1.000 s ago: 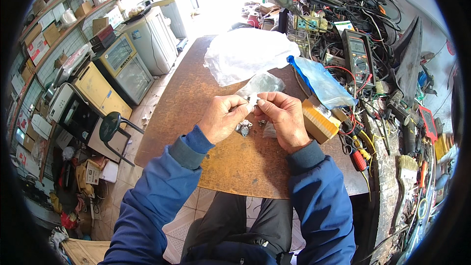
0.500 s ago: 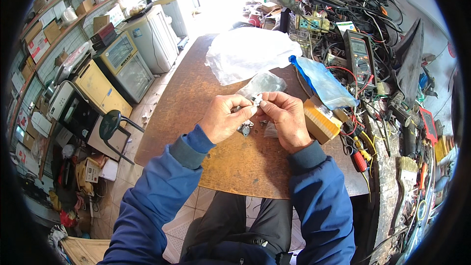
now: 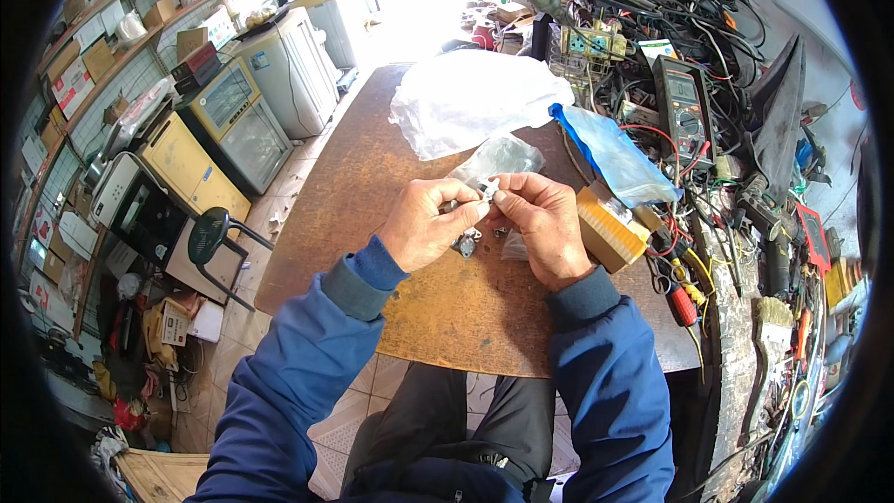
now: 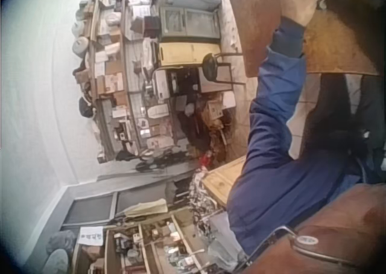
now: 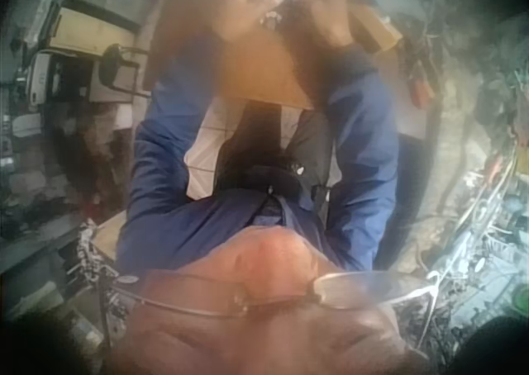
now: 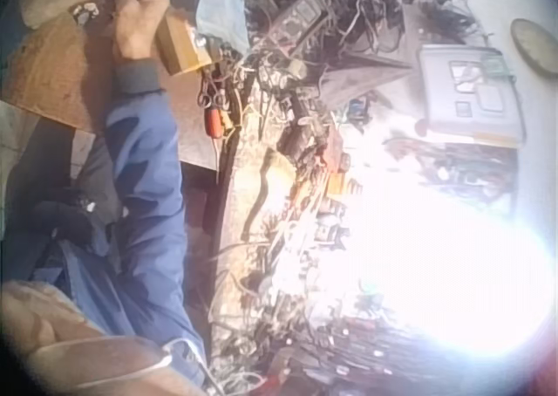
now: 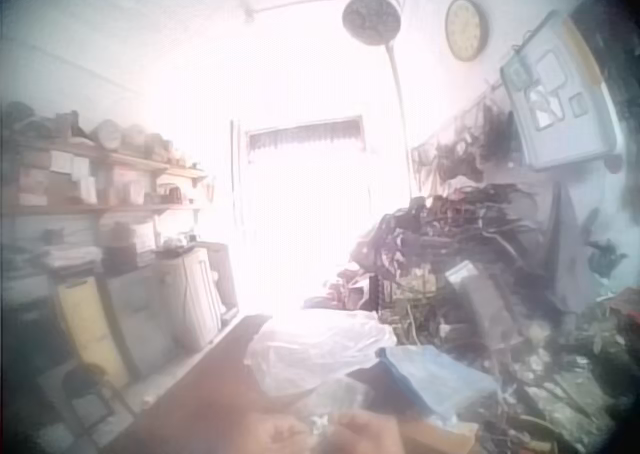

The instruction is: The person handles small metallic electronic components on a cluttered workbench, repeatedly picking them up, turning them over, and placing them back down. The person also briefly uses a magnifying glass to view the components before continuing to sort them by hand.

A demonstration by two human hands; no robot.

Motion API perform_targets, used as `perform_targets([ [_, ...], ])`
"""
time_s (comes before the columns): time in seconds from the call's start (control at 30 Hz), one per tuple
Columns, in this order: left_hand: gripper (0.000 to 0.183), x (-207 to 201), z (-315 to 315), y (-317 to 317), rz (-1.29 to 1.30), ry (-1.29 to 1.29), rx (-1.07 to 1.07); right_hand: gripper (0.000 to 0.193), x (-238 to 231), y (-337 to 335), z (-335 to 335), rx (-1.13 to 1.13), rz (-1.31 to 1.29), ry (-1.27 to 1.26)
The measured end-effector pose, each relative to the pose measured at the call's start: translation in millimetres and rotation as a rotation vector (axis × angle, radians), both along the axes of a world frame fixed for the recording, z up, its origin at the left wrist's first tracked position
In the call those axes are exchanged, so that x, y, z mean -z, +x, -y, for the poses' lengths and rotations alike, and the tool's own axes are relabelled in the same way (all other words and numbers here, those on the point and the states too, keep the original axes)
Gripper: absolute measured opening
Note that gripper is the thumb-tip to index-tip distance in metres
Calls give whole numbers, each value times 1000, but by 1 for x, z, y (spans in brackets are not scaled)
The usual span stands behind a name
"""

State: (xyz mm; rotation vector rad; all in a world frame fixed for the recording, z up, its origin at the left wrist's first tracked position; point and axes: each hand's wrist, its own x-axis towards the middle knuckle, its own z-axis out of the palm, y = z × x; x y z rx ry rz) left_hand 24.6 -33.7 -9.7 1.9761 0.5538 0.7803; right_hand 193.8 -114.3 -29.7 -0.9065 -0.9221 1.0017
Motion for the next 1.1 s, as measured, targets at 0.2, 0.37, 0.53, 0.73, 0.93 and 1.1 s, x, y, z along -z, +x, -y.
perform_targets([
  [0.2, 20, -2, -1, -1, -11, 42, -12, 14, -2, -1, 1, 21, 13, -23],
  [0.37, 20, 0, -3, -2, -30, 44, -28, 15, -6, -2, 3, 24, 10, -23],
  [0.53, 25, 3, -6, -2, -25, 6, -15, 16, -3, 0, 2, 17, -23, -25],
  [0.73, 24, 2, -4, -2, 10, -41, -31, 16, -2, -1, 1, -17, -72, 10],
  [0.93, 23, 2, -4, -2, 13, -13, -50, 15, -2, -1, 1, -25, -51, -22],
  [1.1, 17, 1, -2, -1, 29, -2, -58, 15, -6, -2, 2, -23, -57, -40],
])
